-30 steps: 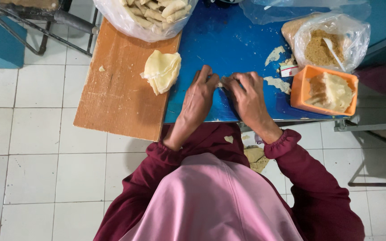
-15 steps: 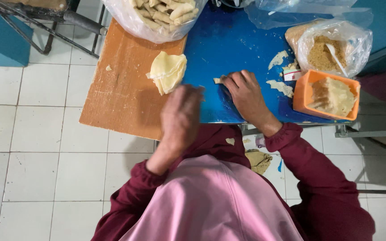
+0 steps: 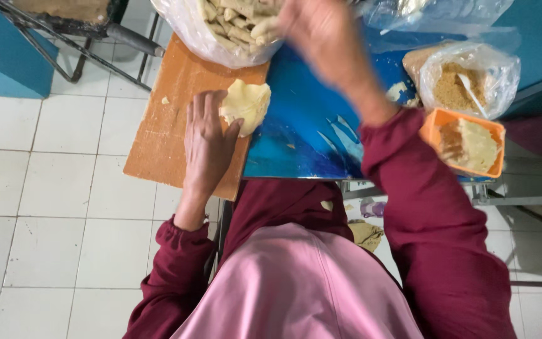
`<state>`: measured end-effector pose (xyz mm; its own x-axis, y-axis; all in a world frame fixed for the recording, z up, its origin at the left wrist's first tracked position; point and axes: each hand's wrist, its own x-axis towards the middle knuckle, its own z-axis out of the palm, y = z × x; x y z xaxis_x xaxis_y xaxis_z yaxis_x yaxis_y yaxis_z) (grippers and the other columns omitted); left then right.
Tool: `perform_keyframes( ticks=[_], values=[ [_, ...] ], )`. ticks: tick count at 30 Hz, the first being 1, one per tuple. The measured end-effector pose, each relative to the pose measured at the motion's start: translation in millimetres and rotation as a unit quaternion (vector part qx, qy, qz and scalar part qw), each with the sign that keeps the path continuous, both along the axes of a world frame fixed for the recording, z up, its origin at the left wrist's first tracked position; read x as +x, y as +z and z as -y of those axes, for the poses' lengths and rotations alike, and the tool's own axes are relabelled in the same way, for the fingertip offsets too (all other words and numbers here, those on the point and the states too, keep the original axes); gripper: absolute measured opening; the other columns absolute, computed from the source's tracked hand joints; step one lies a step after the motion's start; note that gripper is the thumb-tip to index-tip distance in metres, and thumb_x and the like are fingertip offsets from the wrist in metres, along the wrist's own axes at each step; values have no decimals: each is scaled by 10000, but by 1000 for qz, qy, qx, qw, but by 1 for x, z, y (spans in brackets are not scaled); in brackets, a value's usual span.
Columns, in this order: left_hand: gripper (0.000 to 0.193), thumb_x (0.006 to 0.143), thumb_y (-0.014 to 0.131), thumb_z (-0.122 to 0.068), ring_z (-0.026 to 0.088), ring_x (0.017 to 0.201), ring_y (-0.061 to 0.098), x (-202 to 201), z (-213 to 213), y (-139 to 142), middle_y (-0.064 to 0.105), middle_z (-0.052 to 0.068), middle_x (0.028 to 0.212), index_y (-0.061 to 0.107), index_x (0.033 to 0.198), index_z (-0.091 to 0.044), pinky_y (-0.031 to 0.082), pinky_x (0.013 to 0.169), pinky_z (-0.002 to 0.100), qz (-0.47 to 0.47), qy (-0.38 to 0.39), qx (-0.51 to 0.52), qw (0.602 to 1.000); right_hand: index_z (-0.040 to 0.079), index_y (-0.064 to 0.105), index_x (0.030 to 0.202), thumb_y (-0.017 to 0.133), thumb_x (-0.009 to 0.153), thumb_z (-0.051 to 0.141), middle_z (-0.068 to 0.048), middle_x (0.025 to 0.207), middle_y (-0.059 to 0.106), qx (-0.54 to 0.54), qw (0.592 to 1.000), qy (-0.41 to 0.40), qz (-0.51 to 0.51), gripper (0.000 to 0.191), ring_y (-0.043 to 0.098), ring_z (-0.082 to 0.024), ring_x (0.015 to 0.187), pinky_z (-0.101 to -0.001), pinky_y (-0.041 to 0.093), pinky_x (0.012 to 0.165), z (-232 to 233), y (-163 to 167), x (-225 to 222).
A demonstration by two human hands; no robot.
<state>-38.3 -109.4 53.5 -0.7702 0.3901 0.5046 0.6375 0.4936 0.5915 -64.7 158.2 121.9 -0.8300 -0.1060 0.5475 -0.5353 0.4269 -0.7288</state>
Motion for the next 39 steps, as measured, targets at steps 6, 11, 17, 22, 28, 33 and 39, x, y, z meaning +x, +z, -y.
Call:
perform_keyframes(
  ticks=[6,11,17,22,28,33,39],
  values=[
    [557,911,781,-118,450,1154,515,1,0,-13,548,237,1257,467,1334,65,429,987,513,-10,11,-8,1000,60,724,1178,756,918,164,-65,1143,716,303,952,-1,-48,282,668,-272,1070,-415,481,921,67,-46,33],
    [580,908,776,-130,439,1148,519,8,-5,-16,549,242,1242,459,1356,60,434,992,501,5,18,-1,1000,74,716,1174,729,952,117,-66,1136,721,364,925,-37,-107,227,693,-259,1028,-390,548,905,65,-66,30],
    [601,905,787,-162,427,1187,490,8,-5,-12,514,231,1304,467,1363,59,413,1011,513,4,29,-6,1000,78,728,1130,710,1034,130,-73,1013,785,122,990,-74,18,111,754,-191,858,-321,594,718,44,-72,17],
    [569,862,823,-214,396,1231,454,8,-5,-13,502,180,1312,545,1306,8,366,1001,526,39,60,-63,995,82,718,1140,725,1032,118,-42,1143,778,75,995,-65,3,114,772,-201,1062,-338,613,894,37,-70,35],
    [520,861,772,-118,384,1268,440,-1,11,-13,499,163,1346,585,1337,-22,361,1034,518,37,23,-70,997,71,655,1306,789,907,149,-85,1428,612,264,959,53,-92,428,563,-307,1356,-435,460,1136,48,-75,53],
    [472,861,772,-111,380,1254,442,0,15,-16,514,163,1317,594,1289,-23,353,1060,528,24,20,-82,996,77,645,1356,733,967,31,-76,1447,620,283,952,11,-115,401,587,-273,1377,-403,494,1159,55,-78,55],
    [479,970,790,-175,400,1241,482,-1,15,-14,539,169,1352,570,1365,-16,397,1055,509,32,-9,-40,999,105,698,1222,765,961,86,-94,1123,770,176,979,-82,-58,270,746,-273,996,-366,594,824,67,-81,45]
  ],
)
